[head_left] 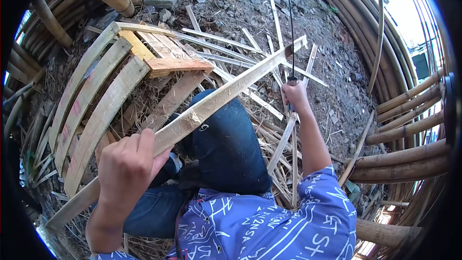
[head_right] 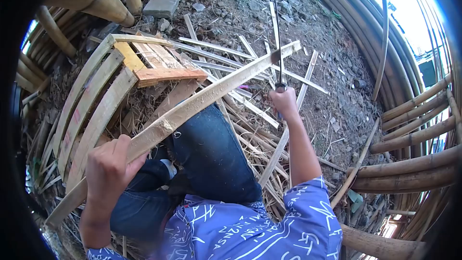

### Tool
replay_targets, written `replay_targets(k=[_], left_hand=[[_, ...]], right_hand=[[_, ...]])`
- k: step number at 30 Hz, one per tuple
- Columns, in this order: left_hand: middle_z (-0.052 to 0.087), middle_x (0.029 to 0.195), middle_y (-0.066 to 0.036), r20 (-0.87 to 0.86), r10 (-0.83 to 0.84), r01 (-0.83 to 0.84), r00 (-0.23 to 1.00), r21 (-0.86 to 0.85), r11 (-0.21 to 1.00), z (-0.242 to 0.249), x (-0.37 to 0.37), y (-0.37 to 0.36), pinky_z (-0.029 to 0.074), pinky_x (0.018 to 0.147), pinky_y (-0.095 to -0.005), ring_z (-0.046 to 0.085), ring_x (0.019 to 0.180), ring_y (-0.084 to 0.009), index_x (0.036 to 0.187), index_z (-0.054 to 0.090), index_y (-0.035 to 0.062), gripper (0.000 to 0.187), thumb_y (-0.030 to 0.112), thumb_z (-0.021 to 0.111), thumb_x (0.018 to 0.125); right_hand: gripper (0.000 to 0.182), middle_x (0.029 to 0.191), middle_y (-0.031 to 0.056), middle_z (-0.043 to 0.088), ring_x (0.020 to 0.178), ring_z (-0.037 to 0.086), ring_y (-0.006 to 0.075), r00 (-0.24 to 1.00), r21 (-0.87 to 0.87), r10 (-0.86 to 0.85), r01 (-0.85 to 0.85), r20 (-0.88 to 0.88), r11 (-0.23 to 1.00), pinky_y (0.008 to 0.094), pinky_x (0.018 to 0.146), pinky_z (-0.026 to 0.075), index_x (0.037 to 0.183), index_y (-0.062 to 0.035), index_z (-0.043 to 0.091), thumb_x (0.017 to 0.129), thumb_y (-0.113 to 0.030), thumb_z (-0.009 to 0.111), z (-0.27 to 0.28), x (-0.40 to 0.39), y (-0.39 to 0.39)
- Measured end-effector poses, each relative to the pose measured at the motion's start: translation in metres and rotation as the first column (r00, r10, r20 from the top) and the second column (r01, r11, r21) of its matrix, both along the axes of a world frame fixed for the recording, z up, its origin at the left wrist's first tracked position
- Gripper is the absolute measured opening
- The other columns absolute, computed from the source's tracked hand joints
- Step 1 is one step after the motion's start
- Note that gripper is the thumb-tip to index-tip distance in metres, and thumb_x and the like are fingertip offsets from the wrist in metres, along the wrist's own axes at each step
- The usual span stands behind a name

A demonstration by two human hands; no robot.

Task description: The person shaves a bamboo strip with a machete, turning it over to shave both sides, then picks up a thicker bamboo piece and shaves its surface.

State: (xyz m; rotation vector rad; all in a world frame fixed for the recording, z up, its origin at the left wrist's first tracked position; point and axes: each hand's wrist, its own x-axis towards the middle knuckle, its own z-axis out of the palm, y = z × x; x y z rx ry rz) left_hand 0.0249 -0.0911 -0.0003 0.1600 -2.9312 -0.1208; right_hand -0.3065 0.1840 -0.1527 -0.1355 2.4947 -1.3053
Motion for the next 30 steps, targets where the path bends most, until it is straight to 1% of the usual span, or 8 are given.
replay_targets(k=[5,7,10,17,20,24,27,30], left_hand=[[0.055,0.062,-0.007,0.019,0.026,-0.027,0.999,0.02,0.999,-0.008,-0.006,-0.001,0.048,0.05,-0.0335,0.06,0.056,-0.0238,0.083,0.053,0.0058,0.036,0.024,0.08,0.068],[0.056,0.062,-0.007,0.028,0.009,-0.01,1.0,0.047,0.999,-0.008,-0.007,-0.001,0.048,0.05,-0.0342,0.06,0.055,-0.0243,0.083,0.053,0.0058,0.036,0.024,0.08,0.068],[0.055,0.062,-0.007,0.03,0.02,-0.021,0.999,0.022,1.0,-0.004,-0.006,0.0,0.046,0.049,-0.0357,0.06,0.055,-0.0256,0.082,0.052,0.0056,0.035,0.023,0.08,0.068],[0.053,0.061,-0.007,0.004,0.024,-0.024,1.0,-0.016,1.0,-0.002,-0.005,0.003,0.045,0.048,-0.0353,0.059,0.055,-0.025,0.082,0.052,0.0054,0.035,0.023,0.079,0.069],[0.053,0.061,-0.007,0.007,0.031,-0.031,0.999,-0.026,0.999,-0.004,-0.006,0.0,0.046,0.048,-0.0348,0.059,0.055,-0.0244,0.082,0.052,0.0053,0.035,0.024,0.079,0.069],[0.052,0.06,-0.007,0.01,0.03,-0.031,0.999,0.015,0.999,-0.01,-0.01,-0.001,0.045,0.048,-0.0353,0.058,0.053,-0.0249,0.081,0.052,0.0053,0.035,0.024,0.079,0.069],[0.052,0.059,-0.007,-0.019,0.031,-0.031,0.999,0.01,0.999,-0.011,-0.01,-0.002,0.044,0.047,-0.0363,0.057,0.052,-0.0257,0.081,0.052,0.0054,0.036,0.022,0.08,0.066],[0.054,0.063,-0.015,0.03,0.065,-0.067,0.997,0.082,0.994,-0.012,-0.005,-0.002,0.045,0.051,-0.0422,0.058,0.057,-0.0343,0.082,0.051,0.0029,0.036,0.017,0.08,0.066]], right_hand=[[0.018,0.049,0.0015,0.048,0.04,0.047,0.0108,0.987,-0.221,0.14,-0.119,0.08,0.968,0.0282,0.039,0.039,0.058,-0.0046,0.051,0.075,-0.009,0.058,0.032,0.056,-0.017],[0.016,0.049,0.0045,0.049,0.045,0.05,0.0126,0.917,0.039,0.38,-0.378,-0.122,0.925,0.0327,0.045,0.042,0.058,-0.0029,0.053,0.072,-0.009,0.059,0.028,0.074,-0.02],[0.013,0.051,0.0066,0.052,0.049,0.053,0.0141,0.816,0.305,0.496,-0.412,-0.295,0.859,0.036,0.051,0.043,0.059,-0.0019,0.055,0.07,-0.008,0.059,0.021,0.062,-0.015],[0.021,0.054,0.0032,0.054,0.04,0.049,0.0127,0.998,-0.007,-0.061,0.06,-0.025,0.998,0.0295,0.038,0.04,0.058,-0.001,0.055,0.074,-0.01,0.062,-0.027,-0.019,0.018],[0.02,0.052,0.0023,0.052,0.04,0.05,0.0115,0.996,-0.09,-0.068,0.073,0.05,0.993,0.028,0.035,0.039,0.058,-0.0024,0.054,0.075,-0.009,0.061,-0.013,-0.008,0.012],[0.013,0.052,0.0013,0.052,0.041,0.05,0.0087,0.975,-0.261,0.2,-0.168,0.099,0.95,0.0241,0.037,0.039,0.065,-0.0055,0.056,0.078,-0.008,0.058,0.014,0.054,-0.012],[0.021,0.048,0.004,0.044,0.043,0.043,0.0117,0.826,0.093,0.535,-0.527,-0.178,0.845,0.0309,0.043,0.036,0.056,-0.0028,0.045,0.07,-0.009,0.06,0.026,0.087,-0.027],[0.022,0.047,0.007,0.042,0.045,0.041,0.0138,0.85,0.133,0.463,-0.443,-0.25,0.887,0.0344,0.046,0.036,0.055,-0.0004,0.044,0.065,-0.009,0.061,0.02,0.072,-0.026]])
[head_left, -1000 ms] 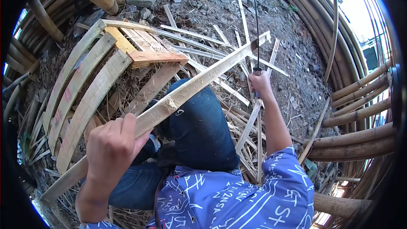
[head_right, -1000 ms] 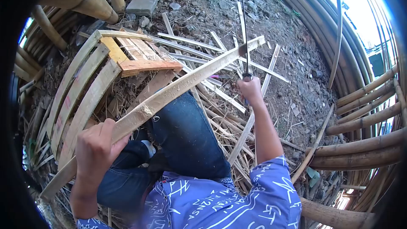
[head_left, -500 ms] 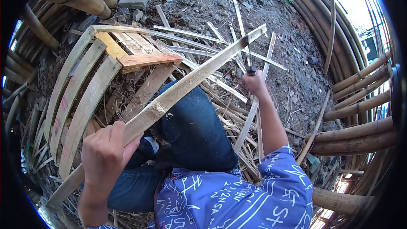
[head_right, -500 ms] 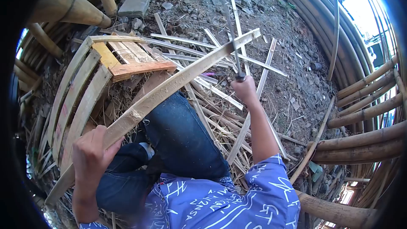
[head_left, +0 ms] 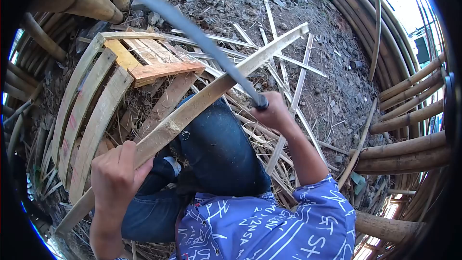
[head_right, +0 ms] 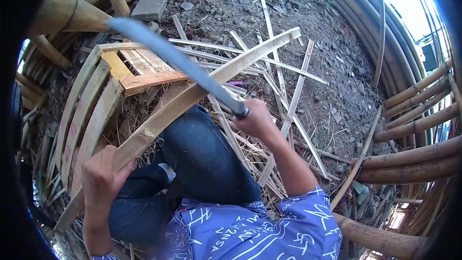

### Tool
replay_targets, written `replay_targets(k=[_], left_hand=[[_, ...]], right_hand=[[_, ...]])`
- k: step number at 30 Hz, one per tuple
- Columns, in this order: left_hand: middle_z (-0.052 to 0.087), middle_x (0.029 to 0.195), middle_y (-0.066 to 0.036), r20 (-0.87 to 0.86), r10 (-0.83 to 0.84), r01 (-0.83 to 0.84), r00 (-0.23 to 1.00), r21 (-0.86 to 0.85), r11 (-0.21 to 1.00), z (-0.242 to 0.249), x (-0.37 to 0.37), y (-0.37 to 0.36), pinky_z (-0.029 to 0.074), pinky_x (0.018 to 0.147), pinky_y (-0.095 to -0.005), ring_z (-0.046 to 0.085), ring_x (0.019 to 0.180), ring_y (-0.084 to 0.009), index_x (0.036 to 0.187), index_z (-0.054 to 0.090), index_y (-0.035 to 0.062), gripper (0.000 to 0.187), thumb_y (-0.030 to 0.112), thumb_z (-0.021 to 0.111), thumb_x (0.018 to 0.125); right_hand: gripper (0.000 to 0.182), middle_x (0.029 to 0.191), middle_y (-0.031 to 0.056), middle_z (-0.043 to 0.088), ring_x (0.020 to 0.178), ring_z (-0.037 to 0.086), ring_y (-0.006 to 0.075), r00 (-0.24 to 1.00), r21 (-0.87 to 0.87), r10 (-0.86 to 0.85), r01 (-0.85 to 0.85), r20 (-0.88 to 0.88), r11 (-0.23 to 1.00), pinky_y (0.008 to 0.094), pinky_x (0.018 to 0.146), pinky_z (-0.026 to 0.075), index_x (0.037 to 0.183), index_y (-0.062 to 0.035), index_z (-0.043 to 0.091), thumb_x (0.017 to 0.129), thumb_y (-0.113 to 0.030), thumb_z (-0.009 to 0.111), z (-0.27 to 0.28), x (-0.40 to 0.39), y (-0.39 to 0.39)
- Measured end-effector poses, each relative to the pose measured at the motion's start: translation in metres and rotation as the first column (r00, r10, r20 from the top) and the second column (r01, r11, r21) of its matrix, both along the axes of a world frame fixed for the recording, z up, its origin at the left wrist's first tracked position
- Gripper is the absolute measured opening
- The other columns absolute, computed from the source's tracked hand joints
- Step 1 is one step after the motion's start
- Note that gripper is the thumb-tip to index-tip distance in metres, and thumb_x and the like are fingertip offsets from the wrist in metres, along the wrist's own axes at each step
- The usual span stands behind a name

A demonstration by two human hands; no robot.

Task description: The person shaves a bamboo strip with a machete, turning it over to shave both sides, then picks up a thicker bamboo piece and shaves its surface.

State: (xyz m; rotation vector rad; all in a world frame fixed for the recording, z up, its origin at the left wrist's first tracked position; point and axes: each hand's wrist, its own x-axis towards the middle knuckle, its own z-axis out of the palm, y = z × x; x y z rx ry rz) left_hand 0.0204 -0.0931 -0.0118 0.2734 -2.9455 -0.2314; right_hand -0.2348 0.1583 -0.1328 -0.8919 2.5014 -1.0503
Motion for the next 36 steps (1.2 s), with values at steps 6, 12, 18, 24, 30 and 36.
replay_targets(k=[6,12,18,24,30,36], left_hand=[[0.051,0.059,-0.008,-0.047,-0.057,0.052,0.997,-0.102,0.993,0.009,0.001,0.0,0.045,0.049,-0.0368,0.057,0.052,-0.0265,0.08,0.051,0.0062,0.036,0.018,0.08,0.065],[0.055,0.061,-0.011,0.031,0.01,-0.011,0.999,0.041,0.999,0.011,0.0,0.004,0.046,0.051,-0.039,0.059,0.055,-0.0302,0.08,0.05,0.0054,0.033,0.021,0.077,0.07],[0.058,0.06,-0.017,0.11,0.025,-0.037,0.994,0.112,0.993,0.018,0.008,0.006,0.045,0.052,-0.0441,0.06,0.056,-0.0363,0.079,0.05,0.0028,0.034,0.025,0.075,0.073],[0.059,0.062,-0.019,0.184,0.035,-0.059,0.982,0.127,0.99,0.016,0.017,0.006,0.046,0.054,-0.0455,0.06,0.058,-0.0383,0.082,0.05,0.002,0.037,0.032,0.07,0.078],[0.058,0.064,-0.022,0.236,-0.013,-0.019,0.972,0.134,0.991,0.023,0.032,0.01,0.045,0.056,-0.0477,0.06,0.063,-0.0412,0.085,0.049,0.002,0.039,0.037,0.066,0.081],[0.06,0.067,-0.021,0.219,0.057,-0.068,0.974,0.041,0.997,0.027,0.035,0.024,0.047,0.059,-0.0482,0.061,0.065,-0.0409,0.09,0.05,0.0031,0.036,0.034,0.064,0.08]], right_hand=[[0.021,0.051,0.0041,0.053,0.04,0.049,0.0134,0.859,0.034,-0.458,0.463,0.227,0.886,0.03,0.039,0.039,0.057,-0.0015,0.053,0.073,-0.01,0.063,-0.037,-0.081,0.03],[0.016,0.051,-0.0003,0.05,0.042,0.049,0.0087,0.853,-0.164,-0.257,0.364,0.454,0.917,0.0266,0.036,0.036,0.061,-0.0042,0.053,0.077,-0.008,0.057,-0.002,-0.032,0.017],[0.019,0.057,0.0067,0.054,0.055,0.047,0.0107,0.976,0.004,0.0,-0.001,0.218,1.0,0.031,0.053,0.042,0.07,0.0021,0.058,0.072,-0.013,0.069,0.038,0.038,0.01],[0.018,0.055,0.0079,0.056,0.055,0.047,0.0061,0.994,-0.134,0.037,-0.023,0.106,0.991,0.0276,0.052,0.043,0.07,0.0032,0.061,0.07,-0.011,0.072,0.053,0.051,0.015],[0.027,0.07,0.0188,0.063,0.07,0.063,0.038,0.999,0.061,0.032,-0.033,0.014,0.998,0.0434,0.064,0.049,0.082,-0.002,0.062,0.073,-0.027,0.066,0.078,0.064,0.017],[0.023,0.068,0.018,0.062,0.067,0.063,0.0377,0.988,0.05,-0.026,0.034,-0.154,0.998,0.0431,0.062,0.049,0.08,-0.0034,0.059,0.07,-0.021,0.069,0.074,0.065,0.016]])
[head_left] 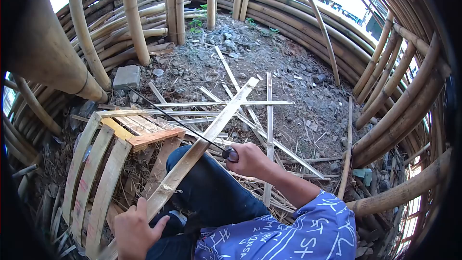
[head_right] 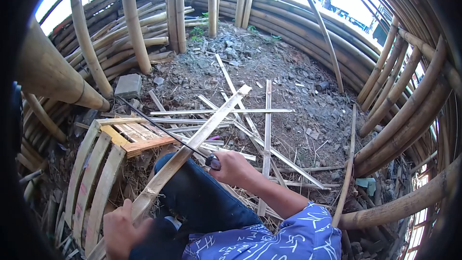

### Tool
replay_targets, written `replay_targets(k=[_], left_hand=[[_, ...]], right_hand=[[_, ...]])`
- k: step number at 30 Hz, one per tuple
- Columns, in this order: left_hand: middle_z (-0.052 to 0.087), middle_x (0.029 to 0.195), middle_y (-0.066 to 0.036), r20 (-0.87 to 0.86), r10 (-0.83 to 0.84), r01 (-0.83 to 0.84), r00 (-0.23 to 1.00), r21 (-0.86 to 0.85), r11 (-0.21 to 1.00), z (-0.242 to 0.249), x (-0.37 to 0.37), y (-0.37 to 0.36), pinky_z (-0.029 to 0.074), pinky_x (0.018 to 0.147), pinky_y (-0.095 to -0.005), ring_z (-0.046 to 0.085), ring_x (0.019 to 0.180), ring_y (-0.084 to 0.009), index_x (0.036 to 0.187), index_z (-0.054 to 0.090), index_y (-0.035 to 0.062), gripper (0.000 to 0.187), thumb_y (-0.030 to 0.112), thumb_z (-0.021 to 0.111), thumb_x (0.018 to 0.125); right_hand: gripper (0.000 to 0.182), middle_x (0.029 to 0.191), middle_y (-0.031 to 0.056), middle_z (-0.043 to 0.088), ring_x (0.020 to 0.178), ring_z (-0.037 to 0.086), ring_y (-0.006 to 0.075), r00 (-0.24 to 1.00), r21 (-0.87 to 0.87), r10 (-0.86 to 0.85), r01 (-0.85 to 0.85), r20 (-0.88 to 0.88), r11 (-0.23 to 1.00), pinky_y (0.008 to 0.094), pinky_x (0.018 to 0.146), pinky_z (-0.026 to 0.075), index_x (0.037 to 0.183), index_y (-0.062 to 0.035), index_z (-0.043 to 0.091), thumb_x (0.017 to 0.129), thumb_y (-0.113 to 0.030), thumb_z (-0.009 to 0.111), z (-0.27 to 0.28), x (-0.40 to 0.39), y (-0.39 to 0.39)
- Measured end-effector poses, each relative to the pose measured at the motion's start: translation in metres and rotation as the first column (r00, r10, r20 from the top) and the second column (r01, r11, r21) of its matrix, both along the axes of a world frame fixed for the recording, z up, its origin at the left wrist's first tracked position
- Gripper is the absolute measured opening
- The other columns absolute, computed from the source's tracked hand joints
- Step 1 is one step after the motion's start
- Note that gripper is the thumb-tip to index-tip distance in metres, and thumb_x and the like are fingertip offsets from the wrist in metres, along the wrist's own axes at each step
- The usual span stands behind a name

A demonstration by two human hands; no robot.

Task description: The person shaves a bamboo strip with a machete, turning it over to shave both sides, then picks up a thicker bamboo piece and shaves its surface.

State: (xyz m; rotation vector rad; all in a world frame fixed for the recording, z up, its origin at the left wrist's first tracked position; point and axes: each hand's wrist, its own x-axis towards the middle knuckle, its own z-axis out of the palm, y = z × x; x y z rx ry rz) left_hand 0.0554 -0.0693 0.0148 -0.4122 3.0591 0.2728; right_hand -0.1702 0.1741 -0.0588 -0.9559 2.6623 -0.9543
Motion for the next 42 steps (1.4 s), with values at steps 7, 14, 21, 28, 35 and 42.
replay_targets(k=[7,14,21,28,35,42], left_hand=[[0.059,0.071,-0.014,0.082,-0.02,0.034,0.996,-0.175,0.984,-0.002,-0.002,0.004,0.052,0.057,-0.0402,0.065,0.063,-0.0308,0.091,0.047,0.0055,0.028,0.018,0.067,0.076],[0.058,0.071,-0.013,0.05,-0.033,0.043,0.998,-0.216,0.975,-0.002,0.002,0.004,0.052,0.056,-0.0375,0.065,0.063,-0.0298,0.09,0.047,0.0057,0.022,0.007,0.062,0.074],[0.057,0.071,-0.012,0.045,-0.049,0.059,0.998,-0.245,0.968,0.008,0.002,0.006,0.051,0.055,-0.0365,0.064,0.061,-0.0286,0.089,0.047,0.0062,0.02,0.006,0.062,0.075],[0.057,0.071,-0.013,0.098,0.011,0.009,0.995,-0.2,0.98,0.006,-0.003,0.005,0.051,0.054,-0.0378,0.064,0.061,-0.0296,0.091,0.048,0.0056,0.018,0.005,0.059,0.077],[0.056,0.072,-0.015,0.076,-0.017,0.03,0.997,-0.172,0.985,0.001,-0.006,0.002,0.051,0.055,-0.0408,0.063,0.064,-0.0325,0.092,0.047,0.0036,0.021,0.001,0.057,0.074],[0.052,0.073,-0.012,0.065,-0.012,0.028,0.998,-0.246,0.969,0.009,0.001,0.006,0.049,0.054,-0.0398,0.062,0.062,-0.03,0.092,0.046,0.0036,0.019,0.003,0.057,0.076]], right_hand=[[0.016,0.069,0.0234,0.061,0.07,0.063,0.0406,0.989,0.108,-0.022,0.038,-0.147,0.993,0.0483,0.064,0.05,0.081,-0.0006,0.053,0.074,-0.014,0.058,-0.018,-0.005,-0.003],[0.011,0.071,0.0216,0.064,0.068,0.065,0.0387,0.919,0.145,-0.249,0.303,-0.305,0.942,0.0475,0.064,0.053,0.079,-0.0029,0.057,0.077,-0.014,0.058,-0.054,-0.054,0.009],[0.016,0.078,0.0228,0.066,0.079,0.066,0.0384,0.862,0.22,-0.422,0.485,-0.28,0.846,0.0455,0.074,0.052,0.084,-0.0028,0.064,0.073,-0.012,0.058,-0.088,-0.115,0.024],[0.016,0.073,0.0227,0.064,0.076,0.065,0.0396,0.888,-0.02,-0.451,0.451,-0.088,0.892,0.0457,0.068,0.05,0.083,-0.0002,0.062,0.07,-0.009,0.058,-0.08,-0.088,0.004],[0.011,0.073,0.0218,0.064,0.075,0.063,0.0428,0.958,0.147,-0.2,0.233,-0.206,0.961,0.0513,0.069,0.05,0.08,-0.0055,0.058,0.074,-0.014,0.058,-0.041,-0.036,-0.013],[0.014,0.079,0.0218,0.065,0.081,0.063,0.0401,0.898,0.159,-0.412,0.434,-0.152,0.887,0.0453,0.072,0.05,0.081,-0.0058,0.066,0.071,-0.012,0.058,-0.088,-0.107,0.01]])
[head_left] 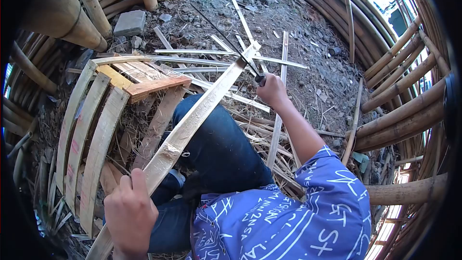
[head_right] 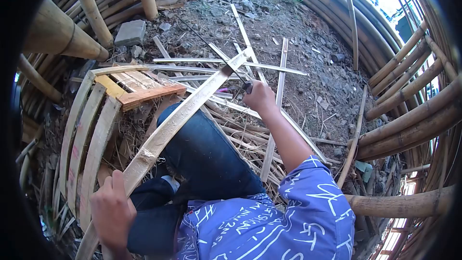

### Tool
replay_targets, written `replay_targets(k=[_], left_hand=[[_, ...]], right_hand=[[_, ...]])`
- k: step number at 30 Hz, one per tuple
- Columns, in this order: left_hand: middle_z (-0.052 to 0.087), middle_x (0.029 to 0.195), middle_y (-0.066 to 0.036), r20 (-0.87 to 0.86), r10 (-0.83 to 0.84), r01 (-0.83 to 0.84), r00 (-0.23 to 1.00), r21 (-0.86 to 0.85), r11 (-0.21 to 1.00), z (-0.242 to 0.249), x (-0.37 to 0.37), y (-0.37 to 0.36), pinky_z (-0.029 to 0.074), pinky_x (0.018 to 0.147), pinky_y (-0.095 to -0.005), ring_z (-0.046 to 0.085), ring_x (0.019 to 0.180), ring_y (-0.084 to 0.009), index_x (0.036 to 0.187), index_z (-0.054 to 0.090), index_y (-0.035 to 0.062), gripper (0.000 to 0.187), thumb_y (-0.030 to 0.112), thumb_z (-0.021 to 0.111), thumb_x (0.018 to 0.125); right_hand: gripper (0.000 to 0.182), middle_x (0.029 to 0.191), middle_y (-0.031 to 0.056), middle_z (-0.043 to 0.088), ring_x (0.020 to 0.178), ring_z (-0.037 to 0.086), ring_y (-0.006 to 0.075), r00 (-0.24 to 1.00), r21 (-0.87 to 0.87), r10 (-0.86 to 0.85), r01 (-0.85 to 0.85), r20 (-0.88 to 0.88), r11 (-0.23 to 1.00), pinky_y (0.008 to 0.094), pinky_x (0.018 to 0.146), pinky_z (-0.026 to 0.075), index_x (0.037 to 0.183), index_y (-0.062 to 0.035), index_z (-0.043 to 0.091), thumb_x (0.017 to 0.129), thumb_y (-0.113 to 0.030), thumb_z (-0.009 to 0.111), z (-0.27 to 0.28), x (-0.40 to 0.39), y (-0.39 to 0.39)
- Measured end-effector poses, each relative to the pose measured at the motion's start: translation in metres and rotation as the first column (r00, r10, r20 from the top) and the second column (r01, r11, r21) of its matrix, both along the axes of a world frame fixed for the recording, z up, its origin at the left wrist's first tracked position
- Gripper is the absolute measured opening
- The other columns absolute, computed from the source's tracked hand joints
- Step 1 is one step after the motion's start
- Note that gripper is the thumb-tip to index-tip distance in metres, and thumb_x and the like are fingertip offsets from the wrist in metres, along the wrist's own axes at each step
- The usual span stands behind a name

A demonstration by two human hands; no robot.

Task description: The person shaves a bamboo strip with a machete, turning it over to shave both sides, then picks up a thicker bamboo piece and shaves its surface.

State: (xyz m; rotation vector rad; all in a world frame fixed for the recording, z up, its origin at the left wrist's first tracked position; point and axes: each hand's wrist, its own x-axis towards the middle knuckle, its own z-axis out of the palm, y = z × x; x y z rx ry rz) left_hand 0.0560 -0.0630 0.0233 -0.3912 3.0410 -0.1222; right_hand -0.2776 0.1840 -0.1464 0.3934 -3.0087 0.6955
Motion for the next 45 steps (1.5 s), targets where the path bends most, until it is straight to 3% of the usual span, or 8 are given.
replay_targets(k=[19,22,24,27,37,39,43,45], left_hand=[[0.051,0.075,-0.017,0.043,0.081,-0.082,0.996,0.034,0.996,0.007,-0.006,0.008,0.045,0.058,-0.0465,0.058,0.067,-0.0376,0.091,0.045,0.0018,0.025,-0.001,0.056,0.069],[0.051,0.074,-0.017,0.041,0.065,-0.065,0.997,-0.001,0.998,0.009,-0.005,0.008,0.044,0.057,-0.046,0.058,0.067,-0.0376,0.092,0.045,0.0017,0.025,0.0,0.055,0.069],[0.055,0.072,-0.012,0.012,-0.027,0.028,1.0,-0.063,0.998,0.019,-0.004,0.009,0.049,0.051,-0.0362,0.06,0.058,-0.0265,0.099,0.053,0.0044,0.017,0.008,0.056,0.082],[0.056,0.077,-0.01,0.078,-0.037,0.044,0.996,-0.093,0.995,0.022,-0.005,0.011,0.053,0.052,-0.037,0.064,0.065,-0.0287,0.108,0.049,0.0094,0.03,0.008,0.057,0.079],[0.051,0.073,-0.018,0.049,0.079,-0.075,0.996,-0.076,0.994,0.016,-0.01,0.016,0.044,0.058,-0.0469,0.058,0.066,-0.0378,0.094,0.046,0.0008,0.026,0.0,0.054,0.069],[0.058,0.075,-0.012,0.169,0.054,-0.033,0.984,-0.127,0.991,0.027,-0.012,0.012,0.052,0.052,-0.0385,0.064,0.063,-0.0289,0.107,0.05,0.0083,0.026,0.008,0.055,0.081],[0.059,0.074,-0.013,0.162,0.055,-0.049,0.985,-0.041,0.998,0.018,-0.01,0.007,0.051,0.051,-0.0398,0.064,0.064,-0.0299,0.107,0.05,0.0088,0.025,0.008,0.054,0.082],[0.06,0.076,-0.012,0.116,0.061,-0.05,0.991,-0.101,0.994,0.023,-0.007,0.011,0.051,0.052,-0.0405,0.064,0.064,-0.0314,0.106,0.05,0.0085,0.025,0.008,0.054,0.081]], right_hand=[[0.023,0.096,0.0194,0.067,0.094,0.065,0.0341,0.972,0.161,-0.199,0.178,0.127,0.971,0.0423,0.083,0.052,0.091,-0.0048,0.066,0.073,-0.019,0.065,-0.035,-0.06,0.004],[0.025,0.097,0.0176,0.068,0.095,0.066,0.0326,0.973,0.156,-0.192,0.172,0.127,0.973,0.0417,0.084,0.052,0.092,-0.0065,0.067,0.072,-0.021,0.067,-0.035,-0.073,0.003],[0.027,0.098,0.0167,0.068,0.094,0.066,0.0319,0.974,0.184,-0.186,0.162,0.126,0.97,0.0411,0.084,0.052,0.092,-0.0069,0.068,0.071,-0.022,0.069,-0.036,-0.07,0.003],[0.022,0.096,0.0165,0.069,0.092,0.066,0.0329,0.971,0.197,-0.202,0.175,0.128,0.965,0.0409,0.083,0.052,0.09,-0.0076,0.068,0.071,-0.019,0.065,-0.04,-0.068,0.0],[0.024,0.095,0.0231,0.066,0.09,0.064,0.0391,0.981,-0.029,-0.196,0.196,0.011,0.98,0.0466,0.08,0.051,0.094,-0.0018,0.065,0.081,-0.021,0.057,-0.045,-0.069,-0.009],[0.02,0.088,0.0252,0.066,0.086,0.064,0.0415,0.983,-0.189,-0.16,0.141,-0.092,0.972,0.0505,0.077,0.05,0.088,-0.0021,0.063,0.08,-0.018,0.055,-0.046,-0.062,-0.014],[0.018,0.091,0.0228,0.067,0.086,0.064,0.0392,0.992,-0.151,-0.101,0.089,-0.072,0.985,0.0483,0.077,0.051,0.088,-0.0039,0.063,0.076,-0.017,0.06,-0.032,-0.043,-0.007],[0.019,0.091,0.021,0.067,0.088,0.065,0.0377,0.994,0.109,-0.102,0.105,-0.037,0.988,0.0463,0.077,0.051,0.089,-0.0054,0.064,0.074,-0.017,0.062,-0.04,-0.053,0.009]])
